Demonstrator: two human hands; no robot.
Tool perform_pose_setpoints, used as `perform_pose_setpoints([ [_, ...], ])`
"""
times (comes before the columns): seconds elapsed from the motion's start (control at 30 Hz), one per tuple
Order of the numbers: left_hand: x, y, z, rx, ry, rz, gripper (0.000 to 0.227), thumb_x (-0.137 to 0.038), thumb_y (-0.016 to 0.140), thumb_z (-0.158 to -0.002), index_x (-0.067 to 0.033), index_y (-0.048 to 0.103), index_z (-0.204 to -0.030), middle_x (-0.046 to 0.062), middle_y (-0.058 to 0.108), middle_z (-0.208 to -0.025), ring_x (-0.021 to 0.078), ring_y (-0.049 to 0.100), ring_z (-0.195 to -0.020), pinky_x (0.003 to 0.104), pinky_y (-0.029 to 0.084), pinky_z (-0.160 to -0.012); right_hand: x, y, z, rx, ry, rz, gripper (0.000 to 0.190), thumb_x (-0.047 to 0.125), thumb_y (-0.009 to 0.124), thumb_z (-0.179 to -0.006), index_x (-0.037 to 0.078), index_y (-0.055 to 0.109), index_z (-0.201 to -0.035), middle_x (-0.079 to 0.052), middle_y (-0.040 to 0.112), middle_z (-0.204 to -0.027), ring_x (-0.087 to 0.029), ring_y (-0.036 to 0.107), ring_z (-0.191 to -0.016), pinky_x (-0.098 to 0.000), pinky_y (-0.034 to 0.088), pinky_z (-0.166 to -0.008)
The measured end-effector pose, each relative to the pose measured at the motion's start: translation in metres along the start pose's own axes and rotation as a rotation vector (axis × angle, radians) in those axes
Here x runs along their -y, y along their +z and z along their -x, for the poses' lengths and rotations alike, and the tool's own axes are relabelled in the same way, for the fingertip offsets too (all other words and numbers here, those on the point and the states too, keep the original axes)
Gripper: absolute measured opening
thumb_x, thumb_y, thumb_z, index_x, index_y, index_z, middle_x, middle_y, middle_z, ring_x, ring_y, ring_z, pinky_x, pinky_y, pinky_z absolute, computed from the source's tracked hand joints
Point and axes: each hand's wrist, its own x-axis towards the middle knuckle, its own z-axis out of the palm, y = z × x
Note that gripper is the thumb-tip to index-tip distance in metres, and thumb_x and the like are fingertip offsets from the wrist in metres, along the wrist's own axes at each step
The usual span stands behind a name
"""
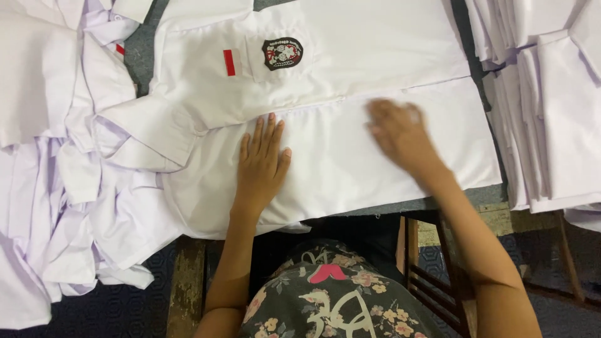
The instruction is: Folding a white collared shirt on a flat surface in a garment factory setting.
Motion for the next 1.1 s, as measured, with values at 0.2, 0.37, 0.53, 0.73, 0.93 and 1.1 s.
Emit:
perform_pose_setpoints([
  [0.2, 0.001, -0.001, 0.001, -0.012, 0.007, 0.021, 0.058, -0.039, 0.032, -0.11, -0.0144, 0.029, -0.162, 0.01, 0.02, -0.171, 0.0287, 0.018, -0.157, 0.052, 0.011, -0.124, 0.046, -0.016, -0.042, 0.359, -0.002, -0.27, 0.057, 0.045, 0.023, -0.113, 0.015, 0.033, -0.161, -0.006, 0.033, -0.166, -0.019, 0.024, -0.154, -0.0519, 0.018, -0.124],
  [0.37, 0.002, 0.003, 0.0, -0.017, 0.004, -0.003, 0.058, -0.039, 0.033, -0.11, -0.0151, 0.029, -0.162, 0.009, 0.021, -0.171, 0.0276, 0.018, -0.157, 0.051, 0.012, -0.124, 0.041, -0.023, -0.04, 0.458, -0.021, -0.262, 0.057, 0.046, 0.018, -0.112, 0.02, 0.03, -0.162, -0.002, 0.029, -0.168, -0.015, 0.019, -0.156, -0.0495, 0.01, -0.125],
  [0.53, 0.0, -0.002, 0.001, -0.011, 0.001, 0.002, 0.058, -0.039, 0.033, -0.11, -0.0144, 0.03, -0.162, 0.009, 0.021, -0.171, 0.0281, 0.019, -0.157, 0.051, 0.011, -0.124, 0.029, -0.043, -0.022, 0.453, 0.007, -0.302, 0.056, 0.046, 0.024, -0.112, 0.02, 0.035, -0.16, -0.001, 0.033, -0.166, -0.016, 0.025, -0.154, -0.0484, 0.015, -0.125],
  [0.73, 0.002, 0.0, 0.0, -0.008, 0.006, 0.01, 0.058, -0.038, 0.033, -0.11, -0.0139, 0.03, -0.162, 0.01, 0.021, -0.171, 0.0284, 0.019, -0.157, 0.052, 0.012, -0.123, -0.021, -0.058, 0.022, 0.443, 0.145, -0.28, 0.054, 0.037, 0.033, -0.112, 0.017, 0.035, -0.162, -0.008, 0.037, -0.165, -0.026, 0.031, -0.152, -0.054, 0.021, -0.122],
  [0.93, -0.011, -0.008, 0.003, -0.017, -0.005, -0.022, 0.057, -0.032, 0.034, -0.109, -0.0119, 0.027, -0.161, 0.007, 0.022, -0.17, 0.0265, 0.018, -0.157, 0.053, 0.016, -0.125, -0.048, -0.095, 0.024, 0.585, 0.453, -0.377, 0.067, 0.048, 0.011, -0.106, 0.011, 0.013, -0.162, -0.006, 0.01, -0.17, -0.022, 0.005, -0.156, -0.0496, 0.004, -0.124],
  [1.1, -0.072, 0.003, 0.014, 0.067, -0.027, 0.181, 0.062, -0.019, 0.055, -0.101, -0.0079, 0.032, -0.157, 0.009, 0.025, -0.168, 0.0352, 0.013, -0.156, 0.076, 0.003, -0.114, -0.012, -0.083, 0.004, 0.617, 0.497, -0.268, 0.069, 0.052, 0.003, -0.105, 0.014, 0.003, -0.162, -0.004, 0.002, -0.171, -0.022, -0.003, -0.156, -0.0484, -0.006, -0.124],
])
